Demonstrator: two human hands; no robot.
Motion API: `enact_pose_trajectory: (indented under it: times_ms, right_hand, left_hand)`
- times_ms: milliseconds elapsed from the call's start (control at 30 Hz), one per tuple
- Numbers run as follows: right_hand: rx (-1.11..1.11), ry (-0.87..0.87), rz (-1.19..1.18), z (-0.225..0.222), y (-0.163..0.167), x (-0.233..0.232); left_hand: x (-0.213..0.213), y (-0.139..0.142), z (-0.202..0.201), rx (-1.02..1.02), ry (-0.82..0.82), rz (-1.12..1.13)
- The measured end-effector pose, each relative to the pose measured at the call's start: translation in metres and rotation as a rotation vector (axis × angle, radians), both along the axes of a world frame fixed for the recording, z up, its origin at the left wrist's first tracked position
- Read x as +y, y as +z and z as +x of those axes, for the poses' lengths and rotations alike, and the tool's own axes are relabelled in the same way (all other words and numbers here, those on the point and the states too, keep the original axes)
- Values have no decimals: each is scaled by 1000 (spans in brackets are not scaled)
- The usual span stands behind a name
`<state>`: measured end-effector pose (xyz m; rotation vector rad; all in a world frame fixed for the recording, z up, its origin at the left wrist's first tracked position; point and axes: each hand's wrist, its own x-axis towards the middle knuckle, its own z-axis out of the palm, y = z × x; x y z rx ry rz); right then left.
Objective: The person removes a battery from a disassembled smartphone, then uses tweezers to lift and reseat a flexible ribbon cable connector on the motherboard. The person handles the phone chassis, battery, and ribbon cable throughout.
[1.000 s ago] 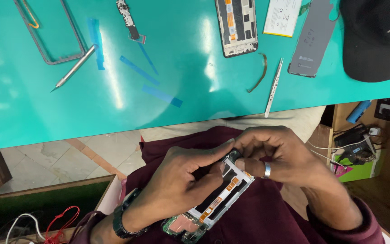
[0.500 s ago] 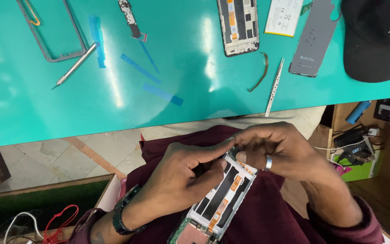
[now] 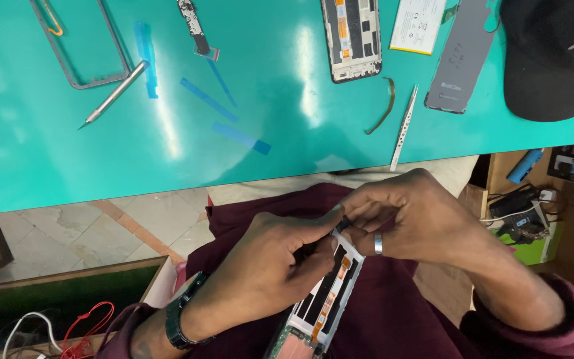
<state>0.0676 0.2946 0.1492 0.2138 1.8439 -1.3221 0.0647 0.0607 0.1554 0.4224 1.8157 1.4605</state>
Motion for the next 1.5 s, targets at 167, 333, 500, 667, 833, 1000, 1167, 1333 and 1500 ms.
enact_pose_trajectory:
  times_ms: [167, 333, 500, 667, 833, 1000, 1167, 1333, 1500]
  right_hand:
    - [46, 52, -35, -7, 4, -4]
    - [75, 54, -37, -6, 5, -7]
    - [96, 127, 16, -6, 2, -5]
    - [-35, 99, -166, -10, -10, 5]
    - [-31, 96, -97, -5, -7, 1]
    - [-10, 124, 37, -9, 4, -11]
    - [197, 206, 211, -5, 11, -24]
    - [441, 231, 244, 5, 16, -27]
    - [653, 285, 411, 30, 24, -32]
  left_hand:
    - [-1, 3, -2, 58, 13, 21]
    - [-2, 3, -3, 33, -13, 3]
    - [-5, 4, -3, 45, -3, 74]
    - [-7, 3, -2, 27, 27, 71]
    - [-6, 5, -1, 20, 7, 21]
    - [-4, 5, -2, -4, -5, 9]
    - [-4, 4, 0, 54, 9, 40]
    - [-6, 1, 0, 13, -16, -35]
    - [-8, 2, 6, 51, 74, 103]
